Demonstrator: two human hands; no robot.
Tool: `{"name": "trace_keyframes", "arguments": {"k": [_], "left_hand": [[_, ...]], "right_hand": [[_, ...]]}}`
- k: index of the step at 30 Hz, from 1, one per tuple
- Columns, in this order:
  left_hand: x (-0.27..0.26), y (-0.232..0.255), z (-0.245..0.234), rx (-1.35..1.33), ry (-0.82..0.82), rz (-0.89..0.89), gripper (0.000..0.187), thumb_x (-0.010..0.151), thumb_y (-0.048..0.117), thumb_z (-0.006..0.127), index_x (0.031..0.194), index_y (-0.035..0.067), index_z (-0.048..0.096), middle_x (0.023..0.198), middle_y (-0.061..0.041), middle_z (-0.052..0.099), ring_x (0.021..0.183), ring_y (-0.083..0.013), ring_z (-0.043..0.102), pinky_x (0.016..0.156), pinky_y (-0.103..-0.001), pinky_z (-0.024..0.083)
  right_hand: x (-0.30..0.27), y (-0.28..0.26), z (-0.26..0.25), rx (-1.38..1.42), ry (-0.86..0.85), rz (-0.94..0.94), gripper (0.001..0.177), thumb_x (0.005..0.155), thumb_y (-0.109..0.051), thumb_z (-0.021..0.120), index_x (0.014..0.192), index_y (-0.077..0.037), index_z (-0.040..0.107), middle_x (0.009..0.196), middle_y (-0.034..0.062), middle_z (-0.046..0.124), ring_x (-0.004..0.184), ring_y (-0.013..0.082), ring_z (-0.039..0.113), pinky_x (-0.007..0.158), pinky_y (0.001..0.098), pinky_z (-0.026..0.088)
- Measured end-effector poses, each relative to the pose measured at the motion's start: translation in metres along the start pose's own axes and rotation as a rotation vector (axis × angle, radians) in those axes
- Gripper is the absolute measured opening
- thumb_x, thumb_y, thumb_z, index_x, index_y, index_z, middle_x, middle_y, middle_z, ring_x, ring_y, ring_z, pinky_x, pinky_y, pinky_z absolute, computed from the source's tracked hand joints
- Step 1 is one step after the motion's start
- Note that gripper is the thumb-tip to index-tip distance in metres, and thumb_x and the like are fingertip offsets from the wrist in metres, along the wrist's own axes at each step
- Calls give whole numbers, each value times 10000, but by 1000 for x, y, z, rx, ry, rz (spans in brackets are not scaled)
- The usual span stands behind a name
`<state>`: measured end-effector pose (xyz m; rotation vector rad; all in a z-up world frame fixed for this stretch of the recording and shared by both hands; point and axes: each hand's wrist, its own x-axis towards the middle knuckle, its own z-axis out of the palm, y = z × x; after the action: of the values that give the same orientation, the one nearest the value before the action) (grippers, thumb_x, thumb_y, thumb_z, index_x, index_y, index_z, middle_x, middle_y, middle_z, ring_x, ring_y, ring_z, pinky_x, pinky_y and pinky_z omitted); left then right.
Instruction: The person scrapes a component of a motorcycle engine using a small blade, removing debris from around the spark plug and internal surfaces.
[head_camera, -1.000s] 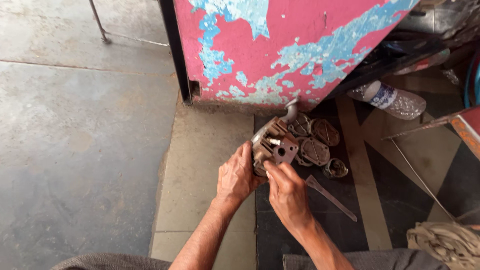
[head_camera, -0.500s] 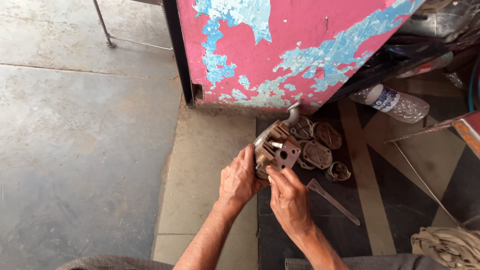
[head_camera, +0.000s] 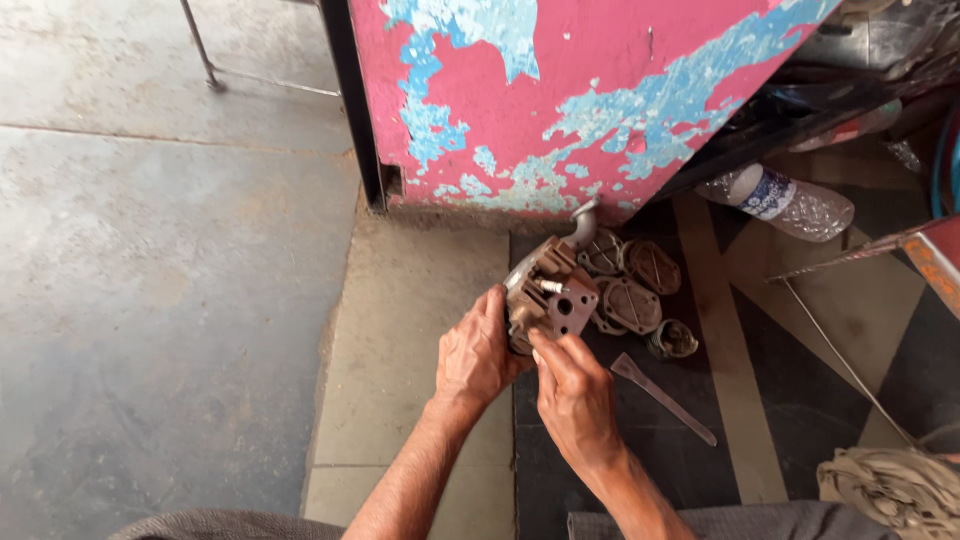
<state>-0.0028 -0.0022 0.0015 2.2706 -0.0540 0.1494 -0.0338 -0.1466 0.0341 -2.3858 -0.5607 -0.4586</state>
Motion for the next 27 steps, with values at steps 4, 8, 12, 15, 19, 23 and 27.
{"name": "trace_keyframes", "arguments": {"k": [4, 8, 12, 15, 19, 23, 27], "left_hand": [[-2, 0, 2, 7, 0, 2, 912, 622, 226, 941, 1348, 45, 419, 1233, -168, 633, 1077, -403, 657, 797, -509, 566], [2, 0, 1, 32, -7, -3, 950, 615, 262, 953, 1367, 42, 415, 1249, -159, 638, 1087, -388, 665, 811, -498, 574], [2, 2, 0, 24, 0, 19, 1016, 532, 334, 995, 1326, 46, 430, 1237, -159, 637, 1109, -396, 643, 801, -515, 556], [2, 0, 1, 21, -30, -22, 983, 589, 377, 977, 1344, 61, 431, 1231, -140, 650, 1093, -369, 670, 818, -493, 569], [5, 3, 3, 20, 7, -1, 1025, 546, 360, 991, 1347, 57, 429, 1228, -149, 651, 1081, -387, 663, 800, -507, 560], [10, 8, 3, 46, -53, -75, 1043, 534, 361, 992, 1358, 70, 423, 1230, -132, 652, 1069, -377, 667, 798, -503, 560], [12, 6, 7, 59, -36, -60, 1054, 528, 365, 991, 1359, 57, 422, 1233, -139, 650, 1071, -375, 667, 794, -495, 564]], "right_hand": [[-2, 5, 4, -11, -34, 30, 245, 939, 26, 642, 1171, 42, 720, 840, 95, 674, 640, 162, 669, 507, 279, 531], [-2, 10, 11, 90, -14, 214, 235, 957, -18, 638, 1168, -4, 739, 857, 57, 685, 592, 116, 608, 424, 263, 495], [-20, 27, -14, 179, 84, 299, 253, 980, -40, 615, 1199, -34, 741, 805, 26, 655, 594, 64, 554, 419, 219, 484], [-31, 48, -31, 117, 37, 406, 278, 955, -70, 650, 1215, -49, 747, 784, 44, 656, 550, 96, 512, 424, 246, 414], [-40, 66, -37, 201, 89, 462, 279, 952, -83, 656, 1216, -34, 732, 827, 21, 669, 614, 65, 557, 497, 220, 461], [-35, 70, -35, 272, 109, 544, 293, 947, -87, 679, 1229, -31, 740, 799, 33, 652, 645, 77, 545, 544, 239, 456], [-30, 73, -33, 375, 124, 543, 302, 954, -74, 667, 1246, -19, 723, 852, 31, 664, 704, 65, 573, 593, 225, 480]]}}
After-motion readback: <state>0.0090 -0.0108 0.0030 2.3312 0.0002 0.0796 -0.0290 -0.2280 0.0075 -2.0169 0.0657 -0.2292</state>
